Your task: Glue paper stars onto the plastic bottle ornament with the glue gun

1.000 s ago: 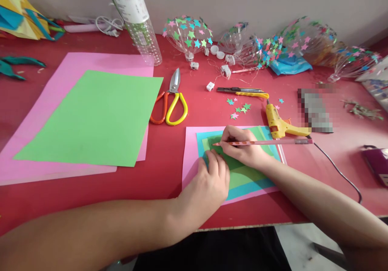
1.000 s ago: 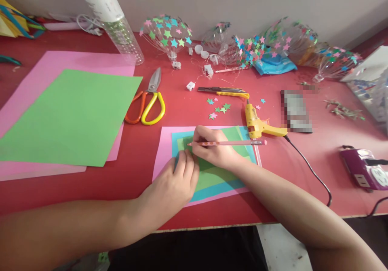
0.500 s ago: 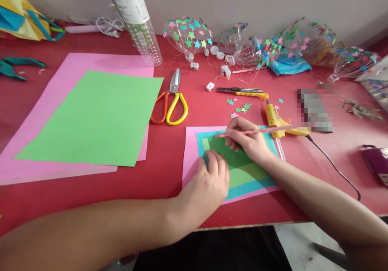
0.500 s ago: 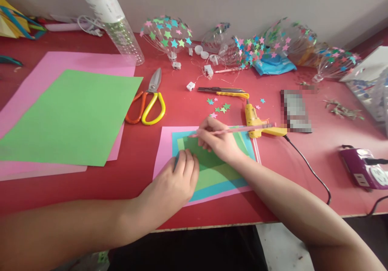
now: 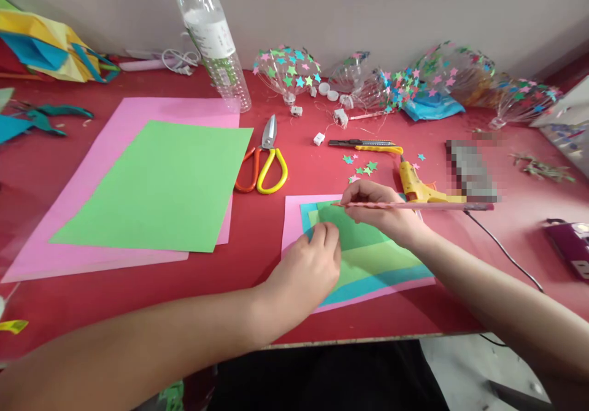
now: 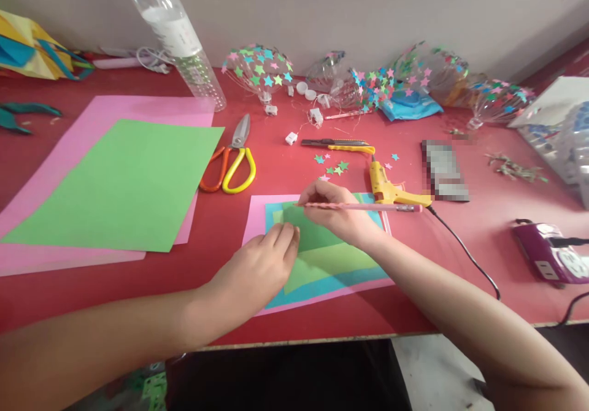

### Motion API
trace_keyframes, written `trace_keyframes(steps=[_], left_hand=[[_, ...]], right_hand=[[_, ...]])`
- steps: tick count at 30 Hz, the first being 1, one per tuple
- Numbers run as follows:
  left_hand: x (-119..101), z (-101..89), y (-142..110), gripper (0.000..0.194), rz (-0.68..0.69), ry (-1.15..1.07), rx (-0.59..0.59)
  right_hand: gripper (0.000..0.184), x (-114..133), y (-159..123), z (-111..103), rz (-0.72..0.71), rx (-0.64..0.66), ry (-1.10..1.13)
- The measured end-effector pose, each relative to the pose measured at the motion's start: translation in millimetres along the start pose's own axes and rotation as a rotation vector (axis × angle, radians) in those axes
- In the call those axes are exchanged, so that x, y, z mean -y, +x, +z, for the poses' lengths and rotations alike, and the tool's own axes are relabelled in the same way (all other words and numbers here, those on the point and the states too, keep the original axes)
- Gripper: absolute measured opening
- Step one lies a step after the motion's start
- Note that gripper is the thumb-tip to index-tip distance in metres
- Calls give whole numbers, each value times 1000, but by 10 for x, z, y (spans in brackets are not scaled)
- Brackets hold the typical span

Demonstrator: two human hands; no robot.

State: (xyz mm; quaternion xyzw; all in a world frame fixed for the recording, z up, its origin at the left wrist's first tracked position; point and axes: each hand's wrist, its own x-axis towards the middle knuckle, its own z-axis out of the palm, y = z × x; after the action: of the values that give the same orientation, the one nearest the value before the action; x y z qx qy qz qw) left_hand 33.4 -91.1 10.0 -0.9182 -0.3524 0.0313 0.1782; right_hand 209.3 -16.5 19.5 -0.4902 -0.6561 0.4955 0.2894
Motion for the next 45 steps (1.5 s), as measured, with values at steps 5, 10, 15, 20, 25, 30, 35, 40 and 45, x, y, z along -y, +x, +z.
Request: trace_keyframes(steps=[5, 10, 15, 20, 25, 30, 35, 40, 45], left_hand=[[52, 64, -95, 37, 76, -12, -110], [101, 109, -137, 37, 106, -34, -160], [62, 109, -149, 35, 98, -20, -185], [80, 109, -147, 34, 104, -31, -212], [121, 102, -135, 35, 119, -43, -229], [116, 95, -144, 36, 126, -34, -221], [104, 104, -141, 36, 118, -34, -218], [94, 105, -141, 35, 123, -40, -215], [78, 110, -138, 33, 121, -39, -211]], right_hand=[[4, -100, -66, 110, -24, 21, -6], [8, -203, -74, 151, -127, 39, -94], [8, -185, -70, 135, -151, 71, -117], [7, -189, -70, 128, -135, 70, -96], [8, -200, -75, 123, -139, 76, -89], [8, -212, -73, 117, -156, 90, -106], [7, -220, -75, 106, -142, 101, -112], [8, -212, -69, 122, -156, 91, -126], [10, -204, -60, 147, -136, 51, -102]])
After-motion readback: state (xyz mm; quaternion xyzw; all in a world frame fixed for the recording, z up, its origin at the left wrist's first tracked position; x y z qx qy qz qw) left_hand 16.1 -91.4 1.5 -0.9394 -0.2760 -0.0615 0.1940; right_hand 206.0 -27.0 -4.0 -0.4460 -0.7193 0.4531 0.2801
